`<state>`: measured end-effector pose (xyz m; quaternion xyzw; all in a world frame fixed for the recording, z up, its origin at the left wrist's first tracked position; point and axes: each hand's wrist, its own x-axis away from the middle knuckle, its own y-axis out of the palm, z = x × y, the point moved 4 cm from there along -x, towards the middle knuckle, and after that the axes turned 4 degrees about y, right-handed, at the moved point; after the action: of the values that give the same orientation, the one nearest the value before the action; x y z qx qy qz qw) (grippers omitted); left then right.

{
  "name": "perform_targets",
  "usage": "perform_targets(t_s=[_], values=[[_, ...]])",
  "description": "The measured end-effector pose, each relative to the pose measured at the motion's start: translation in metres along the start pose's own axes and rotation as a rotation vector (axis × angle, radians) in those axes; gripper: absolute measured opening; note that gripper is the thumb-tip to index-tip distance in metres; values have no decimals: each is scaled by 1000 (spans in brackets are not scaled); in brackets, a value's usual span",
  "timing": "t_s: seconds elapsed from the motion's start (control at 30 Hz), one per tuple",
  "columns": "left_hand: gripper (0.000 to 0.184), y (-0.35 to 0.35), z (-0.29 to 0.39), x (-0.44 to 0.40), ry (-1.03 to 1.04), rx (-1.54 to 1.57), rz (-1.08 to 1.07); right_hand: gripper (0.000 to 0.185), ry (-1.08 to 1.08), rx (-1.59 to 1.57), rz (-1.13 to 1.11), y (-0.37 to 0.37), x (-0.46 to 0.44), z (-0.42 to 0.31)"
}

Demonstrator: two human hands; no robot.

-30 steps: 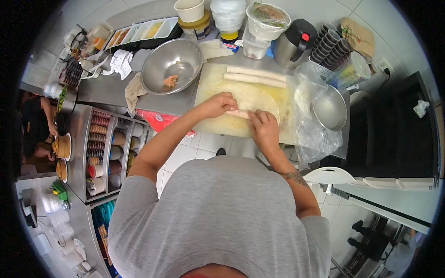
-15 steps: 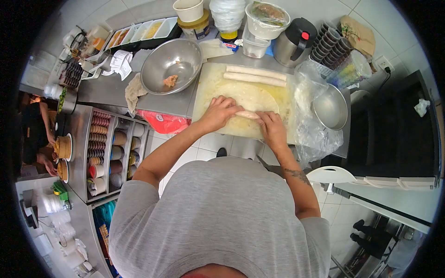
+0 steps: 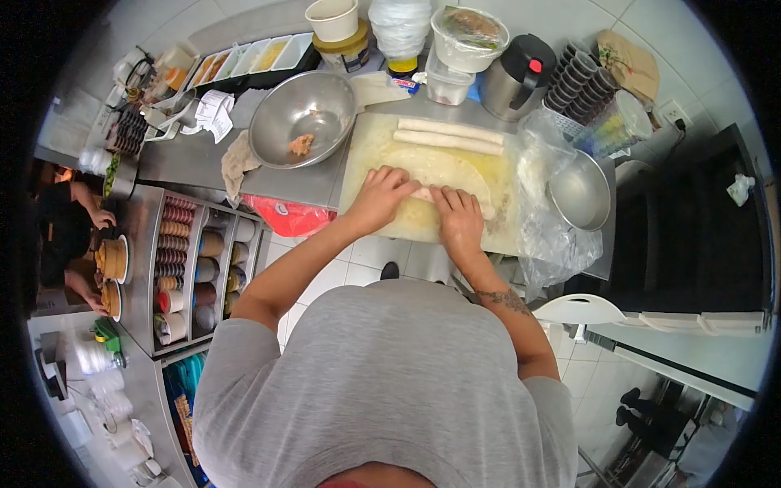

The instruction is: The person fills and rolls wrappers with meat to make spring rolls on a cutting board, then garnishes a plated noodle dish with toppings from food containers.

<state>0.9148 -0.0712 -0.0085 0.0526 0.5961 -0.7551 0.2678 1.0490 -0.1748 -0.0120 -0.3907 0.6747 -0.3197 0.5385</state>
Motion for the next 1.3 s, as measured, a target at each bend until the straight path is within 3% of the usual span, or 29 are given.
perform_targets(t_s=[0.2,0.37,0.5,0.6,0.9,1.2,1.3], values=[[40,9,-5,6,29,-46,88,43,4,-2,-16,0,-7,-3],[40,13,-10,1,37,-78,19,41,-50,36,105,16,-8,-14],[40,12,-19,-9,12,-29,-95,39,-32,-28,4,22,-17,-1],[40,5,-13,-8,-2,-69,39,39,-20,-71,-54,19,-22,3],[43,14,-22,-6,10,-62,-69,38,-30,-38,73,27,-19,-16],[43,14,-14,-3,9,-147,96,35,-24,-104,-3,25,-35,1],[44,14,-19,-3,26,-154,54,31,47,-187,14,9,-27,12]])
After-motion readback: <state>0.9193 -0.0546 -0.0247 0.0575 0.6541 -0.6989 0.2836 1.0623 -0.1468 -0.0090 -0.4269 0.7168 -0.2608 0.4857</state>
